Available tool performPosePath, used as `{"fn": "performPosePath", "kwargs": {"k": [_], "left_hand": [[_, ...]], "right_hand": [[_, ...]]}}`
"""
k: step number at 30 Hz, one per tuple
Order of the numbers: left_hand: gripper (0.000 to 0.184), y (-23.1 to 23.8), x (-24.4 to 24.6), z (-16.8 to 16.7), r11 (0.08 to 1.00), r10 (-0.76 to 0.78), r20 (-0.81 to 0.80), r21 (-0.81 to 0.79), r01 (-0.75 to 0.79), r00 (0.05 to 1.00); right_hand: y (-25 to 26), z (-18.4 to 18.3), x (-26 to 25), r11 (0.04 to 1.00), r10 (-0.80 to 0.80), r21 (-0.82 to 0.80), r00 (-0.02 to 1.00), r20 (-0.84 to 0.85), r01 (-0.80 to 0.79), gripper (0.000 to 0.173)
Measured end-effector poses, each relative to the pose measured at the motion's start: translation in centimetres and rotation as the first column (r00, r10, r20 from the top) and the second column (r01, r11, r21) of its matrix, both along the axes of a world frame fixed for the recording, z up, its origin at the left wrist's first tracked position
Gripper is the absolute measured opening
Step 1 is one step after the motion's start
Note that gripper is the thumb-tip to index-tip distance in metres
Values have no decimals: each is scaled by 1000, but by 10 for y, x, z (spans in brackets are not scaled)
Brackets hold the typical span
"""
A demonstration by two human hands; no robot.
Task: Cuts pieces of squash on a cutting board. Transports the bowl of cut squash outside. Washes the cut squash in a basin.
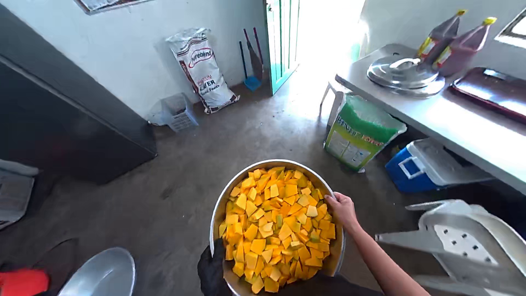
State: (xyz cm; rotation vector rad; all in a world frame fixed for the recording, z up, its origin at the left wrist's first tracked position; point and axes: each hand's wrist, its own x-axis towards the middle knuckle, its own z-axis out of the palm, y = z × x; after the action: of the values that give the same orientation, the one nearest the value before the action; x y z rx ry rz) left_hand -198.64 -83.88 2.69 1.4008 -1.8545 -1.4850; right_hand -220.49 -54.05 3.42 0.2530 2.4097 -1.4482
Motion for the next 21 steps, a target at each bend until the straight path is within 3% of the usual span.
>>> {"fn": "performPosePath", "kwargs": {"k": [5, 10, 13, 16, 21], "left_hand": [[20, -80, -197, -31, 998, -41, -66, -53, 38, 997], [21, -160, -421, -19, 969, -242, -45, -62, 239, 969], [25, -179, -553, -8, 927, -367, 13, -77, 367, 930], [26, -197, -695, -21, 873, -476, 32, -101, 476, 879], [25, -196, -914, -53, 863, -497, -46, -133, 488, 867]], "right_hand": [[-69, -33, -182, 997, -66, -34, 995, -72, 64, 29], [-110, -16, -347, 961, -259, -122, 960, -101, 247, 27], [-115, -19, -425, 921, -381, -134, 919, -98, 367, 25], [-129, -38, -513, 868, -493, -135, 862, -119, 478, 23], [-128, -61, -723, 847, -531, -137, 826, -191, 513, 25]]}}
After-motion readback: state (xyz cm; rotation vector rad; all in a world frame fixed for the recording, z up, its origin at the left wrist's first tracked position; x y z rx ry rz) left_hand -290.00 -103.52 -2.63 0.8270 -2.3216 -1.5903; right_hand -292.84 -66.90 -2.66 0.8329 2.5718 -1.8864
